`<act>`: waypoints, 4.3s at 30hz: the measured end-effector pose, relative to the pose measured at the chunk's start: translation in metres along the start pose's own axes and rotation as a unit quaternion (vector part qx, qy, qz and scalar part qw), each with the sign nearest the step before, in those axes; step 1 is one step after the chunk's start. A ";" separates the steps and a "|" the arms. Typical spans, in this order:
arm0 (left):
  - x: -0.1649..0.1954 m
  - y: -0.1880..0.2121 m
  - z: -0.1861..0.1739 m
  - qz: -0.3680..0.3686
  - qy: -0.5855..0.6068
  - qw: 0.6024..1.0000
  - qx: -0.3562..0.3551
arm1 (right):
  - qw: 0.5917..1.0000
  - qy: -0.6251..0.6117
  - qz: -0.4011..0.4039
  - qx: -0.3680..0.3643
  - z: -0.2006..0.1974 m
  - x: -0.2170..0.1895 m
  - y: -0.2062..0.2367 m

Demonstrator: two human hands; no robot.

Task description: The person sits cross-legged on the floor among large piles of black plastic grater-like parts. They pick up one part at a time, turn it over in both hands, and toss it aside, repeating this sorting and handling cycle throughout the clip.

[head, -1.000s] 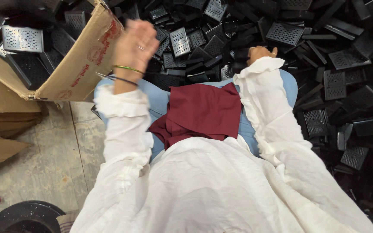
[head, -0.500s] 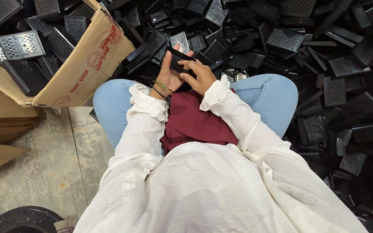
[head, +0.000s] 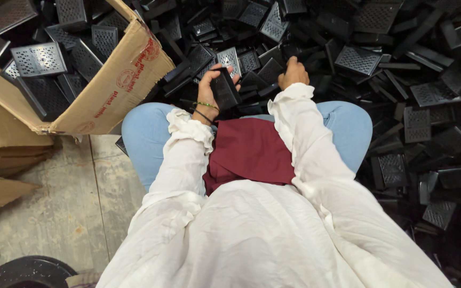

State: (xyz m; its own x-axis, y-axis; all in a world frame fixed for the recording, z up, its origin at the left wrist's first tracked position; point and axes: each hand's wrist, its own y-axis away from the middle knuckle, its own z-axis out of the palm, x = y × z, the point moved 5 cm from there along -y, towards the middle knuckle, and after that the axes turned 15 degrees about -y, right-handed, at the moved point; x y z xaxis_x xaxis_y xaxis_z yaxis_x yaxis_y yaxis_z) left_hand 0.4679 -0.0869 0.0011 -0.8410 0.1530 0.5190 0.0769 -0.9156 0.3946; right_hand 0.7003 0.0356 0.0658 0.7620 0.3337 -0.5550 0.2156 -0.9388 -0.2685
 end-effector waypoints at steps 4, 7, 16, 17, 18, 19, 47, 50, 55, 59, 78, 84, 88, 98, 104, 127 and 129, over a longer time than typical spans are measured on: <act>0.006 0.004 0.004 0.037 -0.133 0.990 0.017 | 0.971 -0.237 0.029 0.034 -0.007 -0.007 0.019; 0.004 0.006 0.009 0.025 -0.219 0.975 0.026 | 0.820 -0.570 0.045 -0.007 0.004 -0.039 0.041; -0.003 -0.005 -0.001 0.161 -0.302 0.939 -0.028 | 0.932 -0.343 -0.114 -0.039 0.010 -0.109 0.071; -0.003 -0.006 0.000 0.172 -0.324 0.929 -0.039 | 0.937 -0.330 -0.114 -0.035 0.008 -0.111 0.069; -0.002 -0.005 0.002 0.184 -0.346 0.919 -0.050 | 0.927 -0.362 -0.090 -0.038 0.007 -0.112 0.068; 0.000 -0.005 0.003 0.189 -0.319 0.928 -0.047 | 0.916 -0.393 -0.068 -0.042 0.005 -0.111 0.066; 0.011 0.020 0.023 0.193 -0.226 0.955 -0.001 | 0.804 -0.575 0.065 -0.139 0.009 -0.130 0.100; 0.011 0.022 0.026 0.194 -0.217 0.957 0.007 | 0.852 -0.506 0.046 -0.128 0.001 -0.133 0.101; 0.017 0.023 0.025 0.198 -0.192 0.961 0.019 | 0.852 -0.508 0.033 -0.123 -0.007 -0.141 0.101; 0.017 0.022 0.024 0.189 -0.179 0.965 0.014 | 0.849 -0.510 0.050 -0.130 -0.003 -0.138 0.102; 0.001 0.020 0.029 0.214 -0.214 0.950 -0.075 | 0.823 -0.547 0.028 -0.150 0.023 -0.126 0.108; 0.029 0.031 0.037 0.194 -0.088 0.970 -0.117 | 0.643 -0.718 0.139 -0.226 0.023 -0.118 0.098; 0.033 0.040 0.048 0.176 -0.093 0.971 -0.134 | 0.547 -0.748 0.279 -0.254 0.033 -0.101 0.101; 0.014 0.045 0.026 0.230 -0.322 0.915 -0.076 | 0.729 -0.651 0.049 -0.204 0.028 -0.078 0.078; 0.009 0.054 0.044 0.225 -0.382 0.879 -0.176 | 0.712 -0.670 0.029 -0.207 -0.020 -0.093 0.069; 0.158 0.088 0.045 0.373 -0.222 0.897 0.085 | 0.932 -0.347 -0.039 -0.096 -0.039 -0.032 0.042; 0.209 0.097 0.036 0.318 0.026 0.946 0.052 | 0.979 -0.170 -0.107 0.032 -0.078 0.002 0.011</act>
State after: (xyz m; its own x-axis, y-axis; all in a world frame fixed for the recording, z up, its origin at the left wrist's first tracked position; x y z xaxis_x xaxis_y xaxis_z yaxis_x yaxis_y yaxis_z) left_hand 0.3186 -0.1298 0.1755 -0.6313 -0.4379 0.6400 0.6269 -0.7740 0.0888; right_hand 0.7514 0.0189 0.1229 0.4545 0.5410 -0.7076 0.3008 -0.8410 -0.4497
